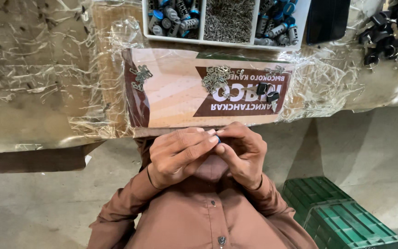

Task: The person sits at a workbench assembling small metal components by hand. They pick a cylindrical metal body and a spring from a compartment tray, press the parts together to fit them, and place the finished assembly onto a pile of completed pieces on the table.

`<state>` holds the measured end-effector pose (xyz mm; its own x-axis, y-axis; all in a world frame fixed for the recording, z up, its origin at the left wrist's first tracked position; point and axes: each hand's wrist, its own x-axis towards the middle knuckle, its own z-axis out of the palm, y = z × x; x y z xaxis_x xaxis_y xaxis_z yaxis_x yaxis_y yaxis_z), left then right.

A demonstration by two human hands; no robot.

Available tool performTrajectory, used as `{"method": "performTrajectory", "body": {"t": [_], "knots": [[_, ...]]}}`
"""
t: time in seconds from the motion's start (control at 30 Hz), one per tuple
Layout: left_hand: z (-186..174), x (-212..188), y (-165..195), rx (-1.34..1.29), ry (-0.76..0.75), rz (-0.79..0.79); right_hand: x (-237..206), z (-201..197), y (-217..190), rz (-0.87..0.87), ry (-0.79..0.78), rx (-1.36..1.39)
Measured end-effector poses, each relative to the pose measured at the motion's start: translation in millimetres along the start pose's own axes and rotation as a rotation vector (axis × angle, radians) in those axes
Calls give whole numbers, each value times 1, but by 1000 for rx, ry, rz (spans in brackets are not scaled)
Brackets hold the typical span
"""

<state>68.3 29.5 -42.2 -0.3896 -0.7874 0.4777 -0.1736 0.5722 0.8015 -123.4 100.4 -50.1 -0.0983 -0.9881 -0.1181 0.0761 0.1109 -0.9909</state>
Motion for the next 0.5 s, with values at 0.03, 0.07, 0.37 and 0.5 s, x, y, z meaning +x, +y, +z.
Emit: {"method": "performTrajectory", "body": {"t": [0.03, 0.07, 0.37, 0.5], "knots": [[1, 0, 0, -3, -9, 1, -1, -1, 2, -11, 2, -31], [2, 0, -1, -5, -17, 1, -2, -2, 3, -11, 17, -5], [-3, -10, -7, 35, 81, -8, 11, -10, 1, 5, -18, -86], [-17, -13, -12, -28, 184, -208, 26, -11, -1, -428, 159, -1080]]}}
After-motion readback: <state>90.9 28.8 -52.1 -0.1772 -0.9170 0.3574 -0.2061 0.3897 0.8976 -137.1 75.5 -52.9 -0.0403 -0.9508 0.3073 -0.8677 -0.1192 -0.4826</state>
